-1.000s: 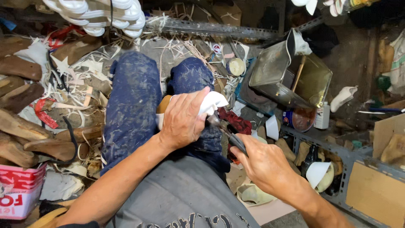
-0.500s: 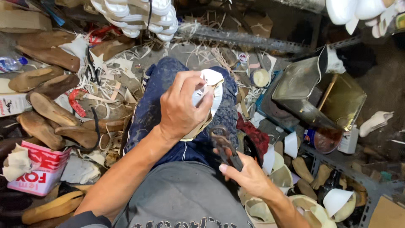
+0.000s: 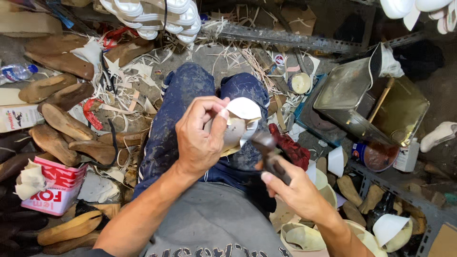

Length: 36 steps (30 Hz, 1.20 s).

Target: The person works on leather shoes by using pliers to pull and stretch white leather over a wooden shoe last and using a hammer to tap it into place.

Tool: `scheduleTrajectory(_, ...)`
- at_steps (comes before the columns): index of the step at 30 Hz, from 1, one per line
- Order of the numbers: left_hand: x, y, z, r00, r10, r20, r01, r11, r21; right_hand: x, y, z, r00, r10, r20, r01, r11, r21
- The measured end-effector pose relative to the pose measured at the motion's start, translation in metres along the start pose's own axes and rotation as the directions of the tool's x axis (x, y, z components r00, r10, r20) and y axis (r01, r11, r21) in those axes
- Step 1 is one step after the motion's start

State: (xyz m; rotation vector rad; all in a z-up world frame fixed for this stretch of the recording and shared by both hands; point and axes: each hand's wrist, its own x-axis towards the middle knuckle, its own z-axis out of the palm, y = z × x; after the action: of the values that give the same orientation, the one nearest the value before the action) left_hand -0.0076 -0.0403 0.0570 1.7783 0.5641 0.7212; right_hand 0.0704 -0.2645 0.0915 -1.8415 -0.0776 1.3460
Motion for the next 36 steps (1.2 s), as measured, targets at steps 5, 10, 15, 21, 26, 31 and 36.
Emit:
scheduleTrajectory(5, -0.008, 0.005, 0.005, 0.999, 0.004, 0.045, -0.002, 0.998, -0.056, 0.005, -0.029, -0.006, 0.957, -0.167, 0.236, 0.274, 0.782, -0.56)
scheduleTrajectory(10, -0.019, -0.002, 0.007, 0.995, 0.081, 0.056, -0.076, 0.994, -0.076, 0.017, -0.054, -0.03, 0.893, -0.198, 0.405, 0.344, 0.88, -0.328)
scheduleTrajectory(15, -0.023, -0.004, 0.008, 0.996, 0.079, 0.049, -0.075, 0.993, -0.089, 0.022, -0.049, -0.044, 0.811, -0.187, 0.554, 0.348, 0.916, -0.2)
scheduleTrajectory(21, -0.022, -0.015, 0.016, 0.976, 0.207, 0.063, -0.207, 0.978, -0.01, -0.01, -0.046, -0.055, 0.978, -0.043, 0.205, 0.146, 0.84, -0.522)
scheduleTrajectory(26, -0.018, -0.034, 0.009, 0.857, 0.097, 0.506, 0.094, 0.936, -0.339, -0.025, -0.04, -0.039, 0.933, -0.174, 0.316, 0.357, 0.574, -0.737)
scheduleTrajectory(31, -0.002, -0.056, -0.002, 0.789, 0.068, 0.611, -0.054, 0.998, -0.04, -0.035, 0.001, -0.047, 0.924, -0.083, 0.373, 0.225, 0.908, -0.354)
scheduleTrajectory(36, 0.004, -0.046, -0.006, 0.865, 0.015, 0.502, 0.019, 0.998, -0.063, -0.019, 0.033, -0.014, 0.827, -0.028, 0.562, -0.28, 0.846, 0.453)
